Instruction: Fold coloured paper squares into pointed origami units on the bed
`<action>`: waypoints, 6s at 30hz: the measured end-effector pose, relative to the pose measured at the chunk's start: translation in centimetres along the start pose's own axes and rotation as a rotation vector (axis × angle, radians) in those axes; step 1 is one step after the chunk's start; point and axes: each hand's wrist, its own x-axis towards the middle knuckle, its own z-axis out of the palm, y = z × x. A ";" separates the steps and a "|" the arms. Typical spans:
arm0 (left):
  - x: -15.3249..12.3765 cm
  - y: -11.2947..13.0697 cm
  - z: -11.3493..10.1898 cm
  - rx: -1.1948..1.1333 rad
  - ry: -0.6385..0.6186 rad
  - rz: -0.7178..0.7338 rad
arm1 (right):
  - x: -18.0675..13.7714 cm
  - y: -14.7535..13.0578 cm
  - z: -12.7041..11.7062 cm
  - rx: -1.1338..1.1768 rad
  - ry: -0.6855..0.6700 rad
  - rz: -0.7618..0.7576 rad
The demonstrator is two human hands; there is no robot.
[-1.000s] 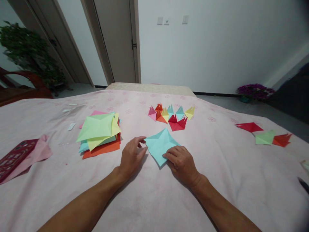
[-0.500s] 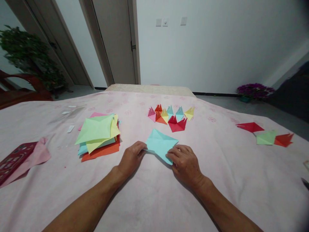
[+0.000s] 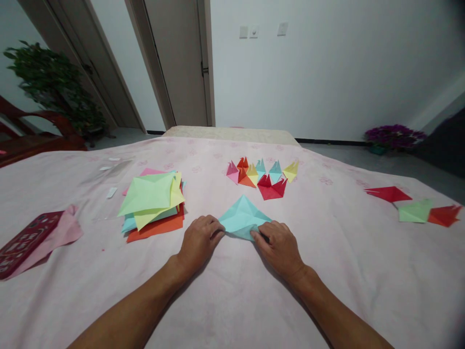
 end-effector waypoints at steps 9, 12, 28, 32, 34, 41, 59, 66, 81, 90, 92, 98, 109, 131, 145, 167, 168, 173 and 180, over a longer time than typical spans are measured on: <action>0.5 -0.7 -0.2 -0.007 0.012 -0.067 | 0.3 -0.1 0.3 -0.150 -0.020 0.119; 0.8 -0.9 -0.2 0.046 0.021 -0.094 | 0.5 -0.2 0.3 -0.174 -0.049 0.140; 0.1 1.3 0.5 0.260 -0.098 0.156 | 0.9 -0.6 -1.0 -0.113 -0.105 0.017; -1.0 3.1 1.2 0.359 -0.128 0.159 | 0.8 -0.2 -1.1 -0.092 -0.179 -0.125; -1.6 3.8 1.7 0.369 -0.113 0.126 | 0.6 0.1 -1.2 -0.117 -0.164 -0.110; -3.2 3.9 3.6 0.371 -0.098 0.081 | 2.2 1.9 -0.9 -0.075 -0.200 0.066; -2.8 3.7 2.9 0.337 -0.147 0.064 | 8.7 3.5 4.5 0.781 -0.290 0.425; -2.3 3.8 1.9 0.323 -0.119 0.101 | 7.5 4.3 3.8 0.674 -0.159 0.189; -1.2 3.0 0.7 0.337 -0.085 0.015 | 6.4 5.5 2.7 0.472 -0.121 -0.060; -0.9 3.2 0.8 0.380 -0.130 0.104 | 6.9 6.6 3.8 0.375 -0.190 0.037; -1.0 3.1 1.0 0.386 -0.118 0.116 | 7.2 6.7 3.7 0.313 -0.217 0.062; -1.3 2.5 2.0 0.376 -0.053 0.189 | 7.6 3.4 1.1 0.157 -0.094 0.100; -2.1 1.4 3.7 0.348 -0.115 0.207 | 2.8 -4.7 1.0 -0.017 -0.351 -0.248; -2.0 3.3 1.2 0.338 -0.044 0.198 | -0.3 1.8 -3.2 -0.035 -0.111 0.075; -1.4 2.5 1.2 -0.295 0.039 0.358 | -0.9 -0.8 -2.5 0.117 -0.259 -0.341; -1.4 2.4 0.1 0.144 0.041 0.213 | -0.9 2.1 -1.3 0.027 -0.094 -0.402; -1.3 2.5 0.0 0.161 0.035 0.202 | -0.9 2.1 -1.2 0.044 -0.103 -0.397; -1.3 3.0 -0.3 0.285 -0.020 0.147 | -1.0 2.3 -1.0 0.192 -0.121 -0.279; -1.6 3.7 -0.7 0.361 -0.181 0.094 | 0.1 1.9 -0.9 0.254 -0.142 -0.016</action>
